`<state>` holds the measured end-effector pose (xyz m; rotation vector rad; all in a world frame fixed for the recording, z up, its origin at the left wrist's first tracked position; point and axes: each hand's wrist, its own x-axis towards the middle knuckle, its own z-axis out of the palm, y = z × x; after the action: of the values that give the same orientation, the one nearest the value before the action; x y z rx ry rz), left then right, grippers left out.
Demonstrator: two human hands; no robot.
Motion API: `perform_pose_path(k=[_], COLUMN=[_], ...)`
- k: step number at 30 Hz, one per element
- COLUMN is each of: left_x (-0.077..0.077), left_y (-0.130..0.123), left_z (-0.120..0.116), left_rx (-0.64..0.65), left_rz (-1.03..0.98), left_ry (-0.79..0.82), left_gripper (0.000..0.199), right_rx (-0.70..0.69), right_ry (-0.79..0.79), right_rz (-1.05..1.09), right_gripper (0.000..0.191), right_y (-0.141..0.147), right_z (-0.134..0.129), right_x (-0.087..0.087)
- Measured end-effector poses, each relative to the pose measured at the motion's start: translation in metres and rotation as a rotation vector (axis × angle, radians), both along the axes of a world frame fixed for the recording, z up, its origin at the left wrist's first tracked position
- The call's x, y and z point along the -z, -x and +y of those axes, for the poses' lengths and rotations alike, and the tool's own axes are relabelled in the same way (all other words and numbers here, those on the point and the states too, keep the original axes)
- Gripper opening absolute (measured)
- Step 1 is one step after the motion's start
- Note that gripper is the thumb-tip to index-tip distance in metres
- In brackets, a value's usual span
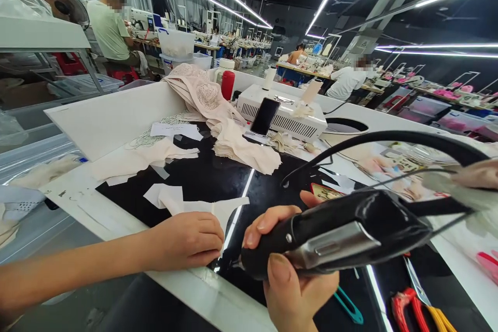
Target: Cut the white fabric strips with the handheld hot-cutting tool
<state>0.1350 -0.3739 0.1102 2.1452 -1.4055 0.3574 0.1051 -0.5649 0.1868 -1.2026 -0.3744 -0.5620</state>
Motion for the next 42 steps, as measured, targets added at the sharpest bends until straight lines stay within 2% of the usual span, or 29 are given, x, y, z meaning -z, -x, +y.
perform_pose_path(k=[4, 8, 18, 25, 32, 37, 42], left_x=[-0.001, 0.000, -0.001, -0.001, 0.006, 0.004, 0.002], left_y=[0.002, 0.002, 0.002, 0.000, -0.003, -0.001, -0.002], left_z=[0.001, 0.001, 0.001, 0.001, -0.004, -0.006, -0.006], left_rx=[0.004, 0.007, 0.010, -0.002, -0.092, -0.131, -0.040], left_rz=[0.174, 0.222, 0.218, 0.219, 0.197, 0.107, 0.022], left_ry=[0.114, 0.132, 0.121, 0.115, 0.035, 0.079, 0.054], left_gripper=[0.013, 0.011, 0.011, 0.012, 0.005, 0.009, 0.013], right_rx=[-0.004, 0.019, 0.005, -0.025, -0.033, -0.022, -0.019], right_ry=[-0.027, -0.035, -0.037, -0.047, -0.038, -0.039, -0.035], right_rz=[-0.014, -0.015, -0.019, -0.077, -0.079, -0.083, -0.076], right_gripper=[0.054, 0.053, 0.056, 0.048, 0.048, 0.047, 0.048], right_y=[-0.002, -0.006, -0.006, -0.007, -0.006, -0.008, -0.008], right_z=[0.009, 0.014, 0.017, 0.018, 0.016, 0.017, 0.018], right_x=[0.001, 0.003, 0.009, 0.010, 0.010, 0.011, 0.011])
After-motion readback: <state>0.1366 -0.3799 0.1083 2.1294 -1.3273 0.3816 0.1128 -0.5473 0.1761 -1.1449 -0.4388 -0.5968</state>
